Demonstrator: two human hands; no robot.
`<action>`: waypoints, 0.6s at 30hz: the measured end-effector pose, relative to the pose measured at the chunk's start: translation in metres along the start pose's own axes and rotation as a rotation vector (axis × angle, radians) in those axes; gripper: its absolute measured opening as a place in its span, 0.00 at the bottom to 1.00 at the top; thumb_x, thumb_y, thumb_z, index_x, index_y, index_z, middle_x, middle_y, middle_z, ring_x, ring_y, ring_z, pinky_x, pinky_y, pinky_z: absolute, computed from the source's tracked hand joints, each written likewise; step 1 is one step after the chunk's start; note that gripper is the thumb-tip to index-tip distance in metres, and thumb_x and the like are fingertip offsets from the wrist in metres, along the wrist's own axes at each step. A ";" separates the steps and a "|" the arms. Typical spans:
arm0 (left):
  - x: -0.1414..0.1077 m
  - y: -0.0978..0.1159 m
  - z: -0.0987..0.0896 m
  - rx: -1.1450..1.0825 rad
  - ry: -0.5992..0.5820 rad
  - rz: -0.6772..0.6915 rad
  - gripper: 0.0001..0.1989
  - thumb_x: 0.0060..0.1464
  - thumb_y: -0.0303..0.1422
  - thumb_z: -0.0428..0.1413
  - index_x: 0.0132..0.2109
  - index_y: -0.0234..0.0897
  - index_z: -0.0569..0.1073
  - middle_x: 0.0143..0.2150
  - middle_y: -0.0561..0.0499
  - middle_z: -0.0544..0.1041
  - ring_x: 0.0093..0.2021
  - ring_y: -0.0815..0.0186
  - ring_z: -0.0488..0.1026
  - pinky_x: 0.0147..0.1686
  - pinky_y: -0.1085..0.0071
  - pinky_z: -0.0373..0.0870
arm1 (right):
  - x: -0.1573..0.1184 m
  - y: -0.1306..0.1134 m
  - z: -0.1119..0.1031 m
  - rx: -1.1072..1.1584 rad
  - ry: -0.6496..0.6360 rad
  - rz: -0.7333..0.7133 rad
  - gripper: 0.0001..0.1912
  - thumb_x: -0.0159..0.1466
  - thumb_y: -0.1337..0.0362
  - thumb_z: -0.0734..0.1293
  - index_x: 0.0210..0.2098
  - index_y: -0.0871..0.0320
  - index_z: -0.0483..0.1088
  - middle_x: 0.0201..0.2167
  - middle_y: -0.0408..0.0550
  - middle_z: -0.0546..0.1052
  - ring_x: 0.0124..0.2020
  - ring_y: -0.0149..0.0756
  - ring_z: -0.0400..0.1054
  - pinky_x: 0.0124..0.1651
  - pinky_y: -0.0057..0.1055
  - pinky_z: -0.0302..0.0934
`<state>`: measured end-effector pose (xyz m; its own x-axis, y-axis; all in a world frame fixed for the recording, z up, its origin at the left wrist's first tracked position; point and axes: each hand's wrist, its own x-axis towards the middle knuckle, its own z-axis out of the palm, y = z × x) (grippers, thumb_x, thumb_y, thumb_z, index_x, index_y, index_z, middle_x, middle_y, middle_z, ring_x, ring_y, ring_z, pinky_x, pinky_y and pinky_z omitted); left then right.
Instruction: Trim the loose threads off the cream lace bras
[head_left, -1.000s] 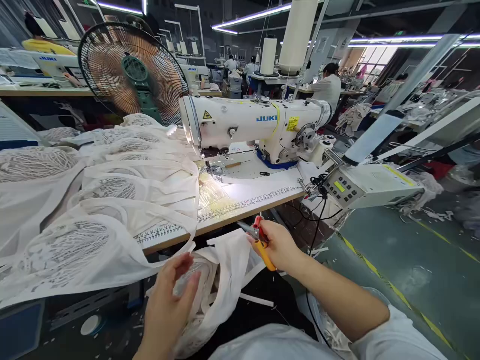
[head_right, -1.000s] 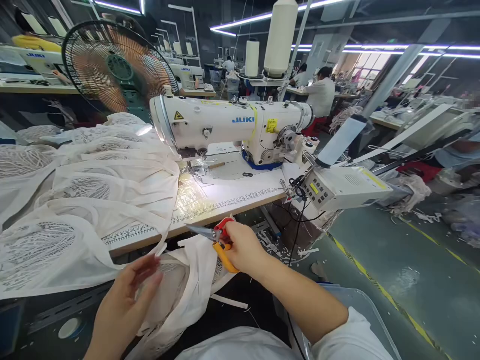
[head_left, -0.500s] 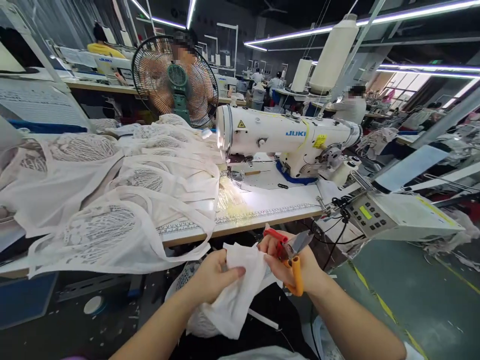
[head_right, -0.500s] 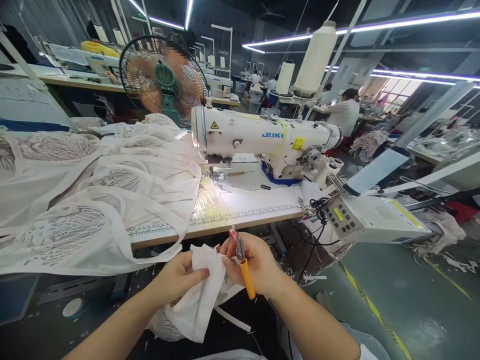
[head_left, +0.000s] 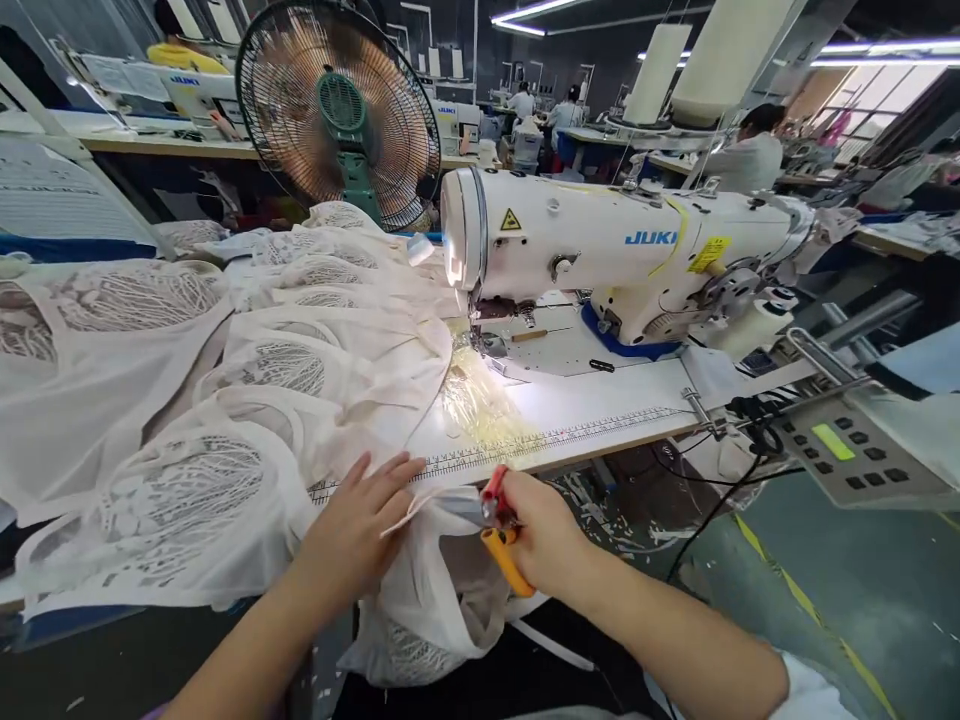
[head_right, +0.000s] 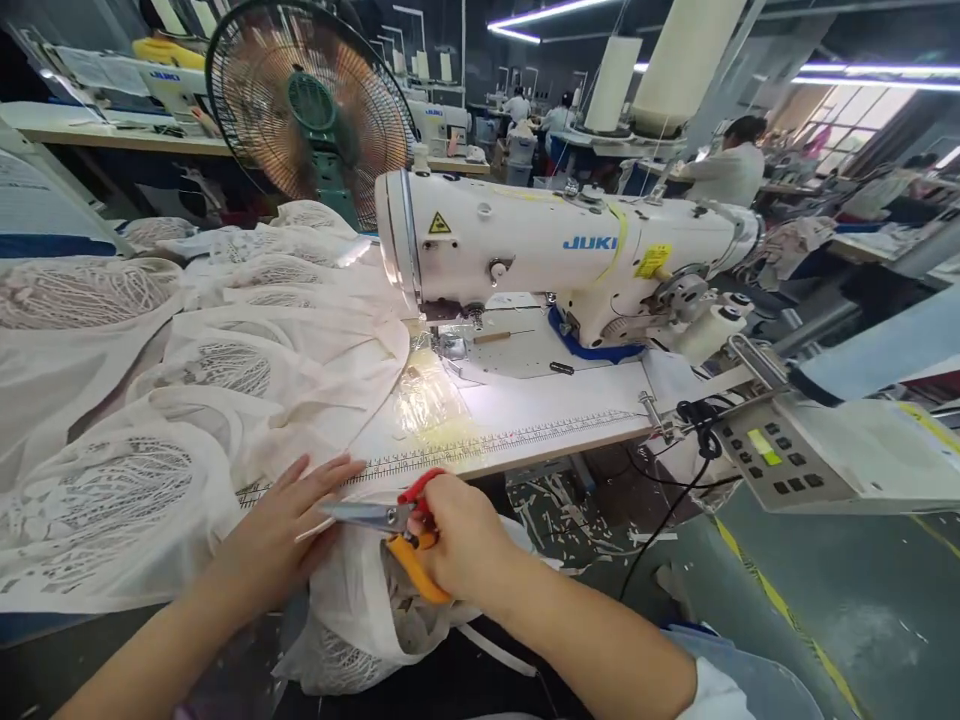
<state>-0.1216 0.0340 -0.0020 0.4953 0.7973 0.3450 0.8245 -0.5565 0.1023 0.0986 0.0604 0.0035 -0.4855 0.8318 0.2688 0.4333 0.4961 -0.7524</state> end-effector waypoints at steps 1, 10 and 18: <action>-0.006 -0.003 -0.003 0.070 -0.015 0.032 0.12 0.53 0.24 0.45 0.39 0.37 0.71 0.52 0.42 0.72 0.53 0.55 0.66 0.52 0.49 0.58 | 0.002 -0.002 0.004 -0.023 -0.015 -0.040 0.06 0.46 0.71 0.60 0.23 0.56 0.56 0.21 0.40 0.65 0.20 0.28 0.58 0.20 0.22 0.53; -0.010 0.007 0.002 0.018 0.061 -0.149 0.11 0.43 0.19 0.44 0.29 0.38 0.68 0.49 0.43 0.74 0.53 0.56 0.66 0.56 0.48 0.52 | 0.021 -0.012 -0.008 -0.148 0.076 -0.418 0.12 0.56 0.71 0.59 0.40 0.61 0.63 0.44 0.58 0.72 0.48 0.41 0.65 0.48 0.37 0.62; -0.005 -0.004 -0.002 -0.038 0.079 -0.111 0.07 0.48 0.21 0.46 0.31 0.37 0.65 0.43 0.44 0.74 0.48 0.59 0.69 0.53 0.51 0.58 | 0.037 -0.005 0.013 -0.233 -0.170 -0.697 0.11 0.58 0.73 0.56 0.33 0.65 0.68 0.35 0.55 0.76 0.40 0.39 0.68 0.47 0.35 0.63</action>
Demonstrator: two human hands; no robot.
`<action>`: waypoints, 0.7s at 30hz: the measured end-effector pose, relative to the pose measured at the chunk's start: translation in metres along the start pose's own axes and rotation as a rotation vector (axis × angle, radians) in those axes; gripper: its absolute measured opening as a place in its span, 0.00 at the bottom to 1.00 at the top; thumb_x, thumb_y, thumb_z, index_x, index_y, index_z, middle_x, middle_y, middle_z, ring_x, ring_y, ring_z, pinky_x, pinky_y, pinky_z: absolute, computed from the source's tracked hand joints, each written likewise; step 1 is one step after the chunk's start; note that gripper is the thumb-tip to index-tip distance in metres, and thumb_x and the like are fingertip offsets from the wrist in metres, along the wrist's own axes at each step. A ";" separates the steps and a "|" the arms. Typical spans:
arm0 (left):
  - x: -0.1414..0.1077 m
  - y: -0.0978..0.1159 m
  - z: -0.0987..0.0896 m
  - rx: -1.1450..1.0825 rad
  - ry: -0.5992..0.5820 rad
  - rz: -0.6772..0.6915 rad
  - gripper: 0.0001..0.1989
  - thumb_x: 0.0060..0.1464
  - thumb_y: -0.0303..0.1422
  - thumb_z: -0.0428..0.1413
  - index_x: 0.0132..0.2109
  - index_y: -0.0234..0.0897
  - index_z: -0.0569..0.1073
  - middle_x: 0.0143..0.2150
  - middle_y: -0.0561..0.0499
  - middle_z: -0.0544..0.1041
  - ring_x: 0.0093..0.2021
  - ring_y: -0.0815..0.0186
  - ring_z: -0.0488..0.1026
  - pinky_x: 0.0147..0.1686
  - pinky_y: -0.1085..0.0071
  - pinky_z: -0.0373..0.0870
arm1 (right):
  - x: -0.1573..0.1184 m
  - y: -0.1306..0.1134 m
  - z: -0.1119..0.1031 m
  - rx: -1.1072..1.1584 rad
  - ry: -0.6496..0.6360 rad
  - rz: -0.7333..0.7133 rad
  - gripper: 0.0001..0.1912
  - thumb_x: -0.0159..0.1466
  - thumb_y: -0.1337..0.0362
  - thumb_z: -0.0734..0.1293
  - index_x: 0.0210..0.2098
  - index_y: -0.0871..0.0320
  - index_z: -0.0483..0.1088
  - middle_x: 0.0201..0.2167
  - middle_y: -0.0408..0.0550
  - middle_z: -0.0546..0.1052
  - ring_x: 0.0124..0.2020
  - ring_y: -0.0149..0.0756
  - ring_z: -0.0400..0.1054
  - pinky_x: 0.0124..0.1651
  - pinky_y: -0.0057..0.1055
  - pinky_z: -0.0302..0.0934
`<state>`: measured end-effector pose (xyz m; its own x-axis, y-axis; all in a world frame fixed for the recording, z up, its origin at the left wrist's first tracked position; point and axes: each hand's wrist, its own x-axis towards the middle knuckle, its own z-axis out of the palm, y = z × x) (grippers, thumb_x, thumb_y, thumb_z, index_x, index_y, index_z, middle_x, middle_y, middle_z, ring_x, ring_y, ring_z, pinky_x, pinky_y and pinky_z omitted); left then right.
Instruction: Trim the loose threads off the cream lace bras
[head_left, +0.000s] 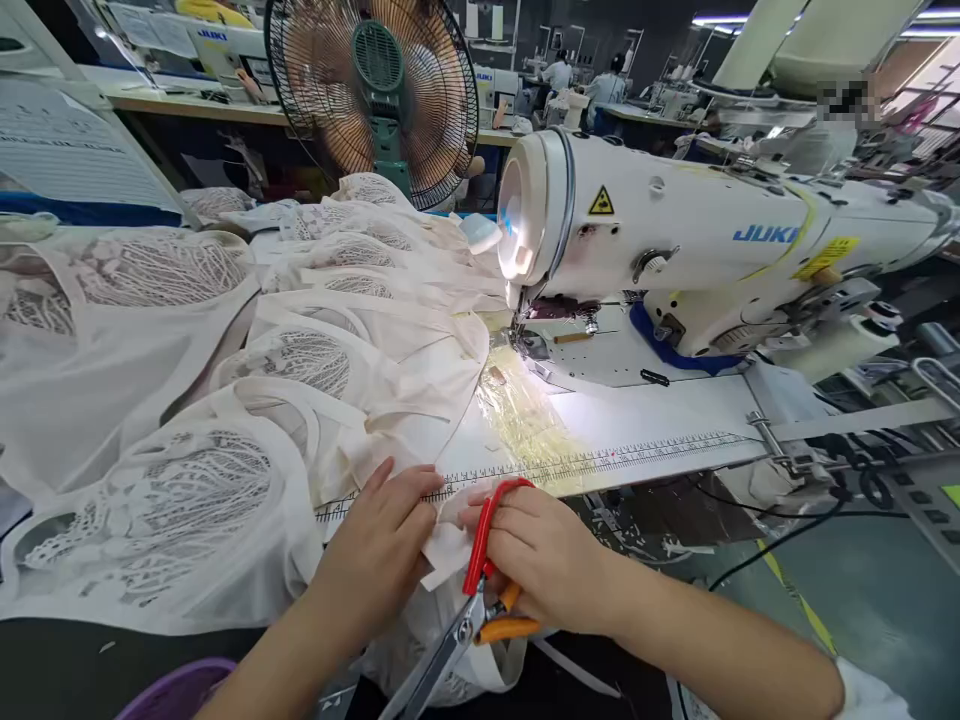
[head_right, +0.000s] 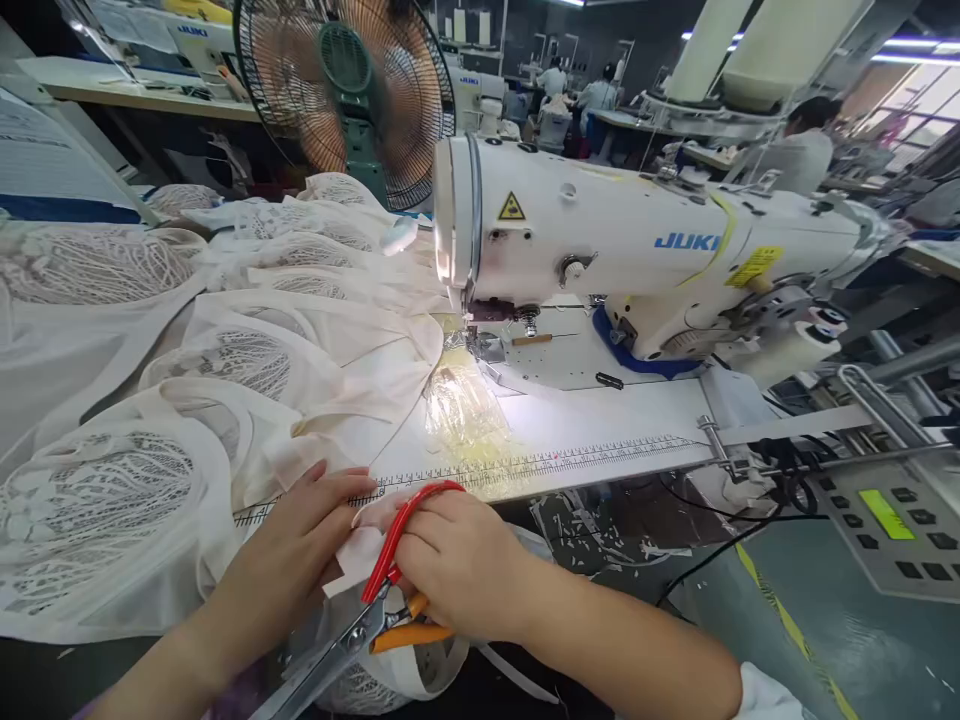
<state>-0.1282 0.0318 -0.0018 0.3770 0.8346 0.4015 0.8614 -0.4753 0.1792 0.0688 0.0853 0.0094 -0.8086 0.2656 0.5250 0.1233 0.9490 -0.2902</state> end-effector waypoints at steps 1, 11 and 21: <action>0.000 -0.002 0.000 0.009 0.020 0.009 0.06 0.49 0.22 0.47 0.31 0.37 0.64 0.42 0.44 0.74 0.47 0.59 0.70 0.52 0.52 0.60 | -0.001 0.001 0.002 -0.013 -0.012 0.008 0.11 0.58 0.73 0.55 0.32 0.65 0.68 0.34 0.55 0.76 0.39 0.39 0.68 0.45 0.35 0.64; -0.012 -0.010 0.007 0.171 0.201 0.176 0.16 0.52 0.23 0.51 0.46 0.43 0.69 0.39 0.49 0.74 0.47 0.60 0.70 0.51 0.55 0.64 | -0.009 -0.002 -0.005 -0.077 -0.104 0.141 0.13 0.63 0.69 0.55 0.36 0.68 0.69 0.35 0.58 0.75 0.43 0.42 0.67 0.48 0.39 0.63; -0.011 -0.014 0.002 0.120 -0.005 0.187 0.19 0.56 0.22 0.46 0.52 0.40 0.67 0.47 0.49 0.76 0.52 0.61 0.68 0.59 0.55 0.51 | -0.019 -0.005 -0.009 -0.114 -0.166 0.204 0.14 0.63 0.69 0.56 0.41 0.70 0.69 0.42 0.59 0.74 0.48 0.43 0.65 0.54 0.40 0.58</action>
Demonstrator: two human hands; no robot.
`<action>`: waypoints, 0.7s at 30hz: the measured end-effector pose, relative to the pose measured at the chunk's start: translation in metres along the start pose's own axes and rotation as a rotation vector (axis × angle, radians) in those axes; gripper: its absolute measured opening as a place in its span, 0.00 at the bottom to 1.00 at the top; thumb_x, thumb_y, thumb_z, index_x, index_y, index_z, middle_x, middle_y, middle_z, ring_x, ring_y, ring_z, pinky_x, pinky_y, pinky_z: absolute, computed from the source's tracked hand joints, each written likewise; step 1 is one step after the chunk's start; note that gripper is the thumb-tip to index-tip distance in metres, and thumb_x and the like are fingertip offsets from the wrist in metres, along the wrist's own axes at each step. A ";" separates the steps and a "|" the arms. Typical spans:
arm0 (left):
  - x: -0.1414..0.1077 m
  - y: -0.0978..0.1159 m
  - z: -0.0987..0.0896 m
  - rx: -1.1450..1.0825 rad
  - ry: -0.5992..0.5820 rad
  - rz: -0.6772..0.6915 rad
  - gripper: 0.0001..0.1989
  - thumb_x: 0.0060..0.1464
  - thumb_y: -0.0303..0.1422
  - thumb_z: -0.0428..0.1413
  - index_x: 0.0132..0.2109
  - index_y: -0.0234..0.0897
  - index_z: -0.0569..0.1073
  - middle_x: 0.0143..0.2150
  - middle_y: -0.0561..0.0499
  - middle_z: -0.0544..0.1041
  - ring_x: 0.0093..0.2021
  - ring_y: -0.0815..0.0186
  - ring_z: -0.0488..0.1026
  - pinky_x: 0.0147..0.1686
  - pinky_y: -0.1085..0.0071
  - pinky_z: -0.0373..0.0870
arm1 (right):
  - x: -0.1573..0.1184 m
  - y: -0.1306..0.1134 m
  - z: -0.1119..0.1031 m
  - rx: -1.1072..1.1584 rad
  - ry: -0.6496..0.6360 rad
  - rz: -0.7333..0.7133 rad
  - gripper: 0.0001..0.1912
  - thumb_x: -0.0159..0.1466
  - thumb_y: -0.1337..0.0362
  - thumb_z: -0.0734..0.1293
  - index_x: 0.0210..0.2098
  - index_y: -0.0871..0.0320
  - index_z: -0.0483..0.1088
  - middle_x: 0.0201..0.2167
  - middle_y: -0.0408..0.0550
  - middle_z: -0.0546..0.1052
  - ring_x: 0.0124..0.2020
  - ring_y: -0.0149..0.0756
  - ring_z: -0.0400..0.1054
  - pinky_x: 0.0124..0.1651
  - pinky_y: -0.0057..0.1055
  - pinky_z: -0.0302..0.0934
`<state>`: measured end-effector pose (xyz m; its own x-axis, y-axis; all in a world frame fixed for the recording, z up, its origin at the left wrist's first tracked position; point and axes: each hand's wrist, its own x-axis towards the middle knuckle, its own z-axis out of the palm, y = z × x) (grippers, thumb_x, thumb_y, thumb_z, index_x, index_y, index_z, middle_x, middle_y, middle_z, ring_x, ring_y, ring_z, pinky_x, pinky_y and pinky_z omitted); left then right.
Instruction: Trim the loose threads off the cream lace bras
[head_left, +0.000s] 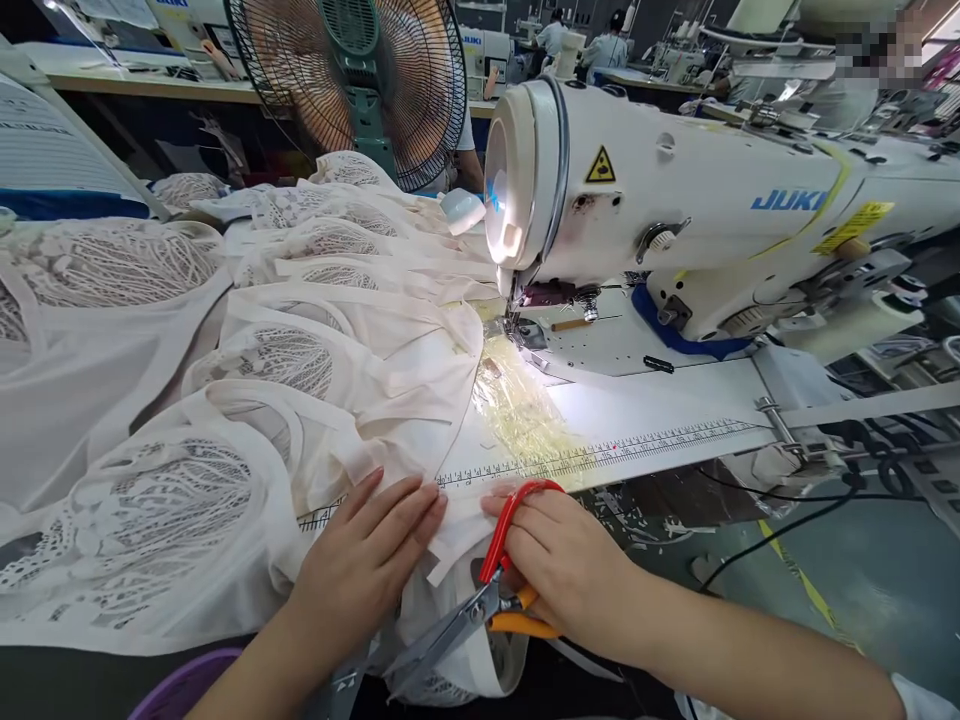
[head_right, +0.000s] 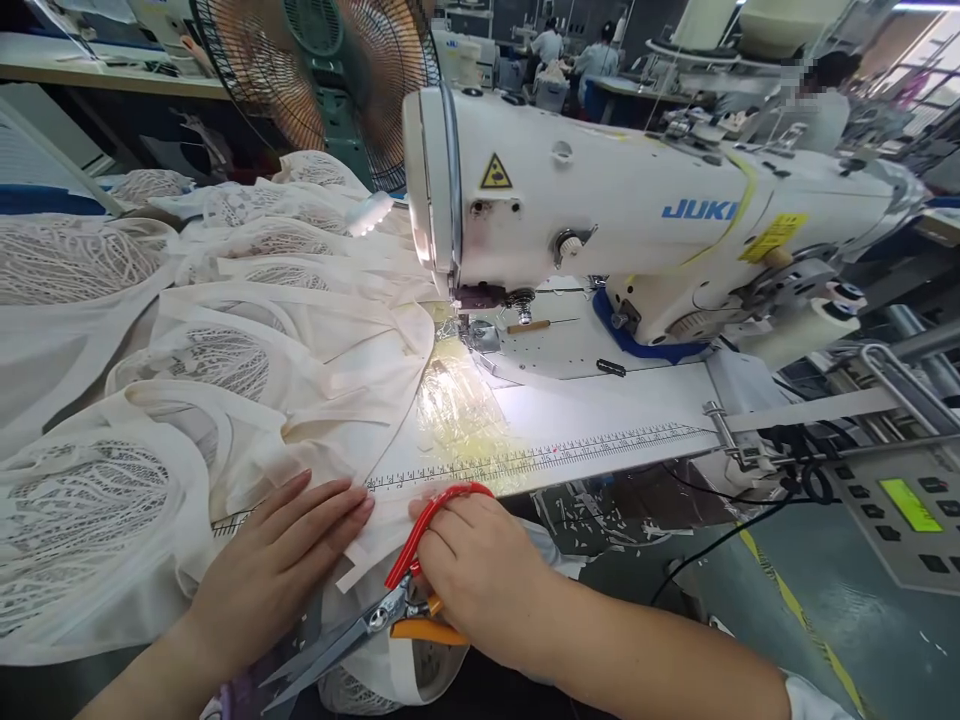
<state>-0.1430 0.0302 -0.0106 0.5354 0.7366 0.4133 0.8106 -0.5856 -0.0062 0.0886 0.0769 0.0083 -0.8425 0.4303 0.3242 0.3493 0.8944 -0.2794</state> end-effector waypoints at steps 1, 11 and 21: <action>0.000 0.001 -0.001 -0.011 -0.006 -0.018 0.19 0.57 0.22 0.45 0.53 0.40 0.67 0.48 0.48 0.76 0.53 0.60 0.67 0.58 0.55 0.52 | 0.000 0.000 0.000 -0.003 -0.002 0.001 0.14 0.63 0.69 0.56 0.41 0.70 0.69 0.42 0.58 0.74 0.48 0.43 0.65 0.54 0.40 0.58; -0.003 0.003 0.000 0.019 -0.066 -0.065 0.21 0.57 0.22 0.42 0.54 0.44 0.66 0.50 0.48 0.74 0.58 0.58 0.61 0.58 0.50 0.51 | -0.007 0.002 0.002 -0.001 -0.034 0.024 0.15 0.61 0.70 0.58 0.46 0.68 0.66 0.46 0.58 0.72 0.51 0.43 0.63 0.56 0.42 0.56; 0.000 0.005 -0.001 0.026 -0.077 -0.073 0.22 0.55 0.21 0.42 0.53 0.41 0.67 0.50 0.46 0.74 0.57 0.54 0.62 0.56 0.49 0.51 | -0.008 0.005 -0.004 0.015 0.018 0.078 0.16 0.62 0.69 0.55 0.45 0.70 0.68 0.44 0.60 0.73 0.48 0.45 0.66 0.51 0.41 0.61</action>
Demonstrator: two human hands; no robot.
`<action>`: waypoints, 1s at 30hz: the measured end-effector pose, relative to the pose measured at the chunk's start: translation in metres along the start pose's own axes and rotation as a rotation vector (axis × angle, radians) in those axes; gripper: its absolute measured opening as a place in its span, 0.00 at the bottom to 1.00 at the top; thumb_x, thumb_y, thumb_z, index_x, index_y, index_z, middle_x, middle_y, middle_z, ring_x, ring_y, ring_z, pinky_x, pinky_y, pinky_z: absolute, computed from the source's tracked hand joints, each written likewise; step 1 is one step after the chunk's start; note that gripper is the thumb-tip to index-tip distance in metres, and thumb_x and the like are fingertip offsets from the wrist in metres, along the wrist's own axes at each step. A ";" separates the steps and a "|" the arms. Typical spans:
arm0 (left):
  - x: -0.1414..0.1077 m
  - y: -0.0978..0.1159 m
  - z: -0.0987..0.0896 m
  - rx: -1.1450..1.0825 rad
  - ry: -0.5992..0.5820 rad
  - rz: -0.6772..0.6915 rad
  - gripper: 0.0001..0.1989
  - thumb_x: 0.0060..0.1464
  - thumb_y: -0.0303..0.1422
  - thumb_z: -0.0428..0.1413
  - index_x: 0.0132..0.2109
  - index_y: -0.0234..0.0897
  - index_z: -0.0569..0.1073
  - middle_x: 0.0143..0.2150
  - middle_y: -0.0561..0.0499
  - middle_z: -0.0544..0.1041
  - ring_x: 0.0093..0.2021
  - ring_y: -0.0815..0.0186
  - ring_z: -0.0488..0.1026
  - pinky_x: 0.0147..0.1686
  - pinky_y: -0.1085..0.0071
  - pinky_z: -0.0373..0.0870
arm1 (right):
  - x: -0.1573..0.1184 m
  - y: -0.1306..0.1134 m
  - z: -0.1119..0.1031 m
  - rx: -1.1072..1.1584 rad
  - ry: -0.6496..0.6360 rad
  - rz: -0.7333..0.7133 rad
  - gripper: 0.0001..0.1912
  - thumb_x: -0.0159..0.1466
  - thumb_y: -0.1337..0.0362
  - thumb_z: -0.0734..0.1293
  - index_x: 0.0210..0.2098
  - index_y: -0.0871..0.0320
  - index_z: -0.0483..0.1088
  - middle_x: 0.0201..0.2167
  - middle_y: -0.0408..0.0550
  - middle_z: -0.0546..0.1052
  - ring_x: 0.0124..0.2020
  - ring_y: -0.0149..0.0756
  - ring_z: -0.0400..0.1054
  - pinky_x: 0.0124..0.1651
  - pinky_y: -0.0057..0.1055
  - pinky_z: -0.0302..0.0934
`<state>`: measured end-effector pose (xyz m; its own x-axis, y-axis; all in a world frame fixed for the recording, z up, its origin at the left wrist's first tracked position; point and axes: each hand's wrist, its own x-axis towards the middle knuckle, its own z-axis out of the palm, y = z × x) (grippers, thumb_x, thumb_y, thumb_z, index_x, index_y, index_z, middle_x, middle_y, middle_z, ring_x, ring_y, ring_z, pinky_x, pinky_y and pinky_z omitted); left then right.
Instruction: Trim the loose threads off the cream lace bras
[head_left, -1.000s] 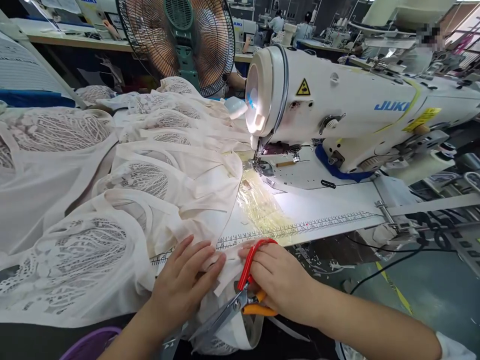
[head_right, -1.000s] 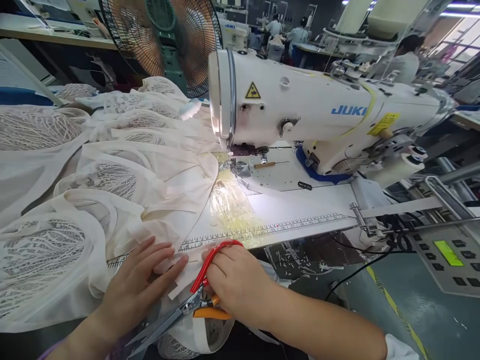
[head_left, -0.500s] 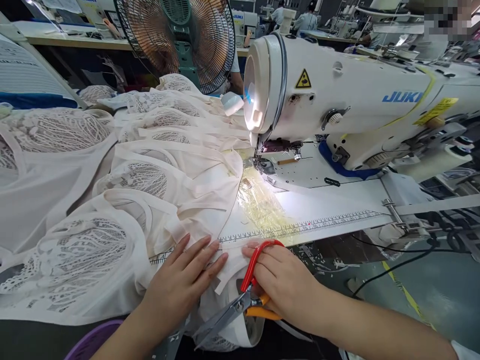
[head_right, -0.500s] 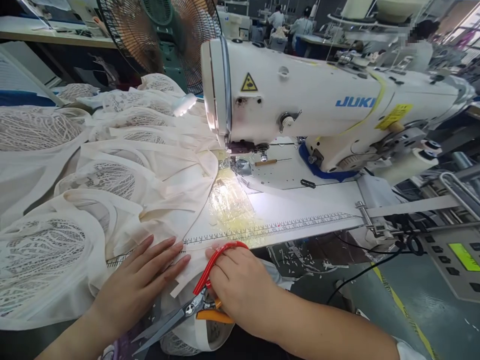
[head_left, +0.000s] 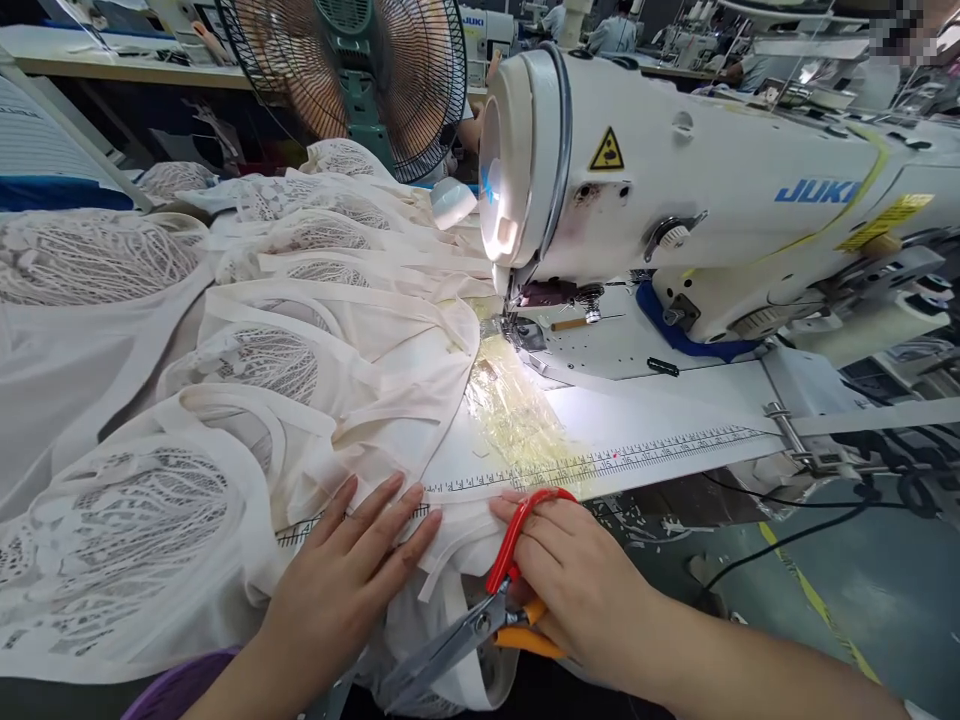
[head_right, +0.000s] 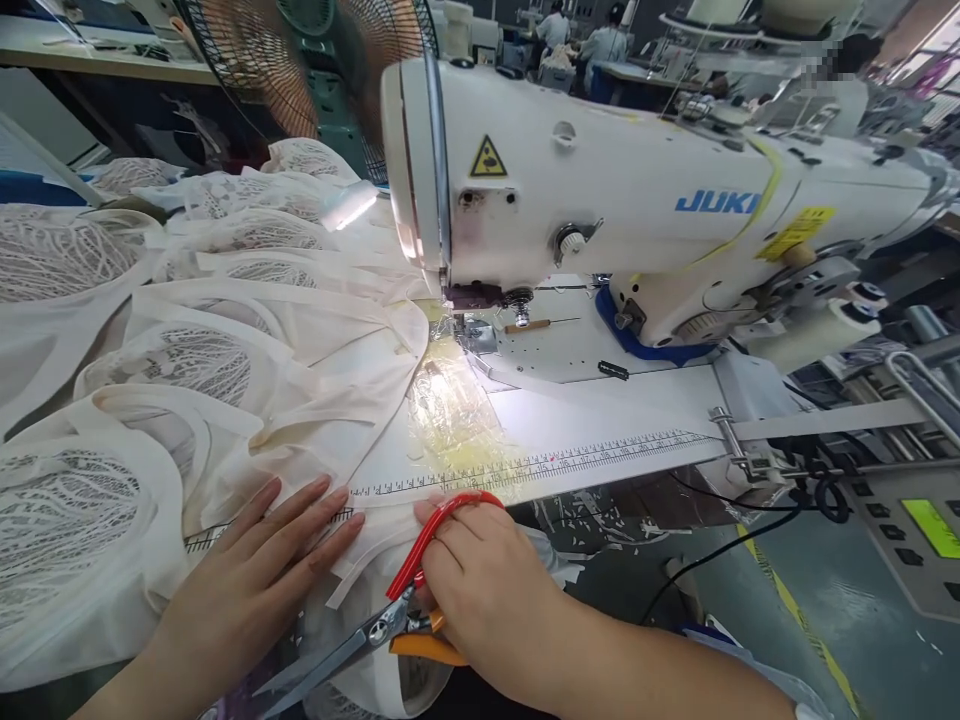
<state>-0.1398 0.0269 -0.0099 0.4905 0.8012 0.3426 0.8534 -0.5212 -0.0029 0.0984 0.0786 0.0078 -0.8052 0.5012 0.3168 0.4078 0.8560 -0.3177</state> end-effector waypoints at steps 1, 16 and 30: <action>0.000 0.000 0.000 -0.020 0.012 -0.010 0.22 0.55 0.21 0.42 0.53 0.42 0.67 0.50 0.46 0.74 0.57 0.54 0.62 0.57 0.50 0.51 | -0.001 0.001 -0.001 -0.002 0.007 0.004 0.16 0.62 0.69 0.55 0.44 0.70 0.68 0.44 0.60 0.73 0.48 0.44 0.65 0.51 0.41 0.61; 0.004 0.002 0.009 -0.139 0.128 -0.100 0.19 0.56 0.25 0.43 0.52 0.44 0.69 0.48 0.48 0.75 0.55 0.58 0.64 0.58 0.51 0.49 | 0.000 0.008 -0.004 -0.011 0.037 0.020 0.17 0.65 0.69 0.53 0.46 0.72 0.67 0.46 0.59 0.73 0.49 0.42 0.64 0.54 0.38 0.59; 0.002 -0.004 0.001 -0.002 0.025 0.018 0.19 0.55 0.21 0.46 0.52 0.40 0.68 0.48 0.45 0.75 0.57 0.54 0.62 0.55 0.47 0.54 | 0.001 0.008 -0.006 -0.002 0.030 0.008 0.17 0.63 0.69 0.54 0.47 0.70 0.67 0.44 0.60 0.74 0.49 0.43 0.66 0.50 0.39 0.63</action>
<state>-0.1418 0.0306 -0.0105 0.5016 0.7841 0.3655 0.8439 -0.5365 -0.0070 0.1035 0.0866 0.0104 -0.7885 0.5116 0.3414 0.4148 0.8522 -0.3189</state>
